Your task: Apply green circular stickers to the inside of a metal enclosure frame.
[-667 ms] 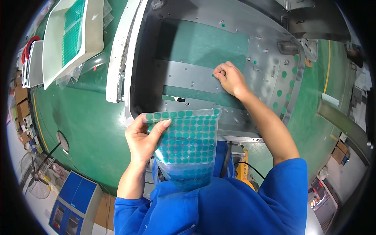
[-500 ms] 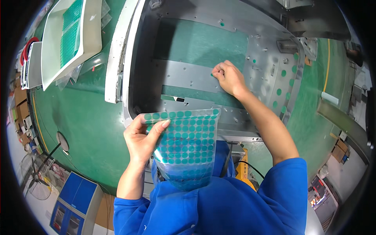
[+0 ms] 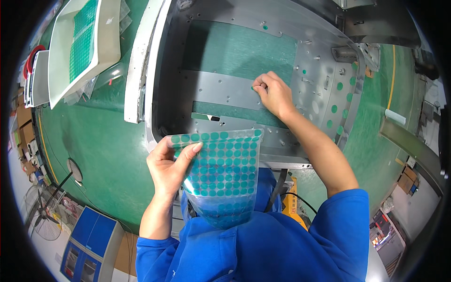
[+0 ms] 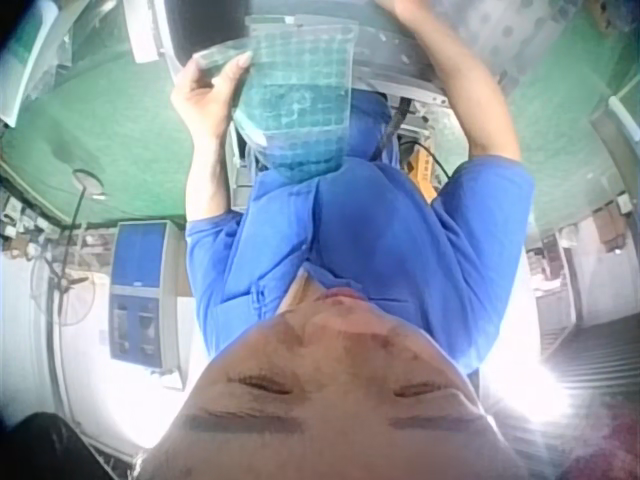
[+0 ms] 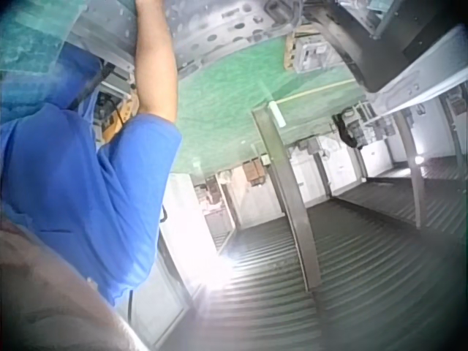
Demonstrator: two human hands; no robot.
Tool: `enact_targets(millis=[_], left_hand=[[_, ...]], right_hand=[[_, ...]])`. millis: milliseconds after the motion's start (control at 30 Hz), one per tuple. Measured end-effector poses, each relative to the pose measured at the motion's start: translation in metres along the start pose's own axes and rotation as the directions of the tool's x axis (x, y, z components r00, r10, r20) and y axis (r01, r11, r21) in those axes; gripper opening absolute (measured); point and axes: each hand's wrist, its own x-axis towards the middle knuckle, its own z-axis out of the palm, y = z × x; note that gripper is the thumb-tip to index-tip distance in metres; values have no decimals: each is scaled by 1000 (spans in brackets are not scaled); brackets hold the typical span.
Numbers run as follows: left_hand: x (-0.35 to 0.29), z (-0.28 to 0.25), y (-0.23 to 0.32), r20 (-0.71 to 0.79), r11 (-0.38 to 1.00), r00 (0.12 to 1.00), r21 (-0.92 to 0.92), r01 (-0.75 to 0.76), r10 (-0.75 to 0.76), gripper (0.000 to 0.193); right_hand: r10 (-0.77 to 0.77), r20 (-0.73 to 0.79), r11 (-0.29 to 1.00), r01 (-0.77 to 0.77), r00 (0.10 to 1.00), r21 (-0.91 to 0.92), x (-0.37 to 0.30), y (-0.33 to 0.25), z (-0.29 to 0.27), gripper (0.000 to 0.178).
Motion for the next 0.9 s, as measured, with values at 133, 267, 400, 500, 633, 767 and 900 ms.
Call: enact_targets(millis=[133, 267, 400, 500, 633, 767, 900], left_hand=[[-1, 0, -1, -2, 1000, 1000, -9, -28, 28, 13], [-4, -2, 4, -36, 999, 998, -15, -45, 44, 12], [-9, -12, 1, -89, 994, 991, -17, -105, 103, 12], [-10, -10, 3, -60, 990, 989, -31, -135, 133, 12], [-9, -6, 1, -24, 987, 987, -8, -161, 161, 12], [-8, 0, 3, -56, 998, 996, -23, -63, 62, 11], [-8, 0, -2, -109, 999, 993, -19, -36, 34, 12]], right_hand=[[103, 38, 993, -105, 994, 60, 6, -1, -7, 10], [137, 176, 978, -162, 975, 135, 14, -12, -25, 19], [-308, 297, 645, -31, 904, 763, -31, -66, -73, 19], [-353, 266, 800, 141, 897, 583, -58, -81, -83, 9], [-279, 219, 770, 81, 935, 633, -69, -76, -80, 8], [-447, 3, 799, 398, 894, 451, -74, -70, -73, 5], [-205, 29, 763, 141, 978, 631, -66, -62, -63, 3]])
